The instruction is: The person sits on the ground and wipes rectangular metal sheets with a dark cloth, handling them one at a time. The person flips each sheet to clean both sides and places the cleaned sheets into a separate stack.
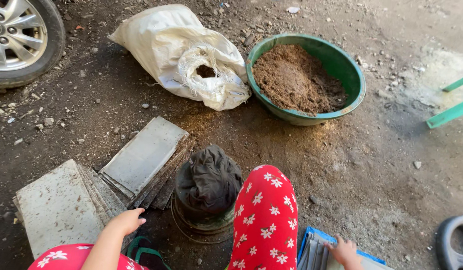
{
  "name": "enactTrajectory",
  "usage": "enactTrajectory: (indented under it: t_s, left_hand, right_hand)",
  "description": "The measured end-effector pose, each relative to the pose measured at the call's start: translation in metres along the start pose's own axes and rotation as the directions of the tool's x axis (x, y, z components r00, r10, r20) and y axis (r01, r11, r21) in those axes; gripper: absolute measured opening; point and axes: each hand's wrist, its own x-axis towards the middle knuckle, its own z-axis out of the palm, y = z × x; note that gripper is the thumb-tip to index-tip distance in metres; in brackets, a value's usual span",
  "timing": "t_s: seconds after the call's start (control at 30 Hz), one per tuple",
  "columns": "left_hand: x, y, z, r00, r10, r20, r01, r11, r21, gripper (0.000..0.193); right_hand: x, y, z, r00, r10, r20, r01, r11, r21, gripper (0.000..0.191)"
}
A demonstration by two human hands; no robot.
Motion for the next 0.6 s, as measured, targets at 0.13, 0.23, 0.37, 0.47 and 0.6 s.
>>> enactTrajectory:
  t_s: [0.13, 0.23, 0.37, 0.47, 0.6]
  left_hand:
    - [0.01, 0.009, -0.009, 0.994, 0.018, -0.104, -0.026, 0.997, -0.076, 0.059]
    - [0.023, 0.028, -0.015, 0.954, 0.006, -0.3, -0.102, 0.947, -0.305, 0.058]
    - [0.035, 0.062, -0.002, 0.852, -0.272, -0.446, -0.299, 0.445, -0.844, 0.04]
    - [0.034, 0.077, 0.025, 0.921, -0.382, -0.08, -0.195, -0.272, -0.942, 0.029]
    - [0.038, 0.058, 0.057, 0.835, -0.542, -0.096, -0.301, -0.304, -0.904, 0.033]
  right_hand:
    - [0.014, -0.066, -0.08, 0.667, -0.232, -0.708, 0.396, 0.915, 0.073, 0.066]
    - [-0.005, -0.148, -0.156, 0.363, -0.262, -0.894, 0.728, 0.679, 0.096, 0.045]
    - [-0.088, -0.291, -0.206, 0.143, -0.397, -0.907, 0.917, 0.398, -0.03, 0.043]
    - [-0.142, -0.401, -0.194, 0.369, -0.749, -0.55, 0.906, 0.421, 0.035, 0.059]
    - [-0.162, -0.472, -0.129, 0.686, -0.724, 0.075, 0.722, 0.664, -0.193, 0.07]
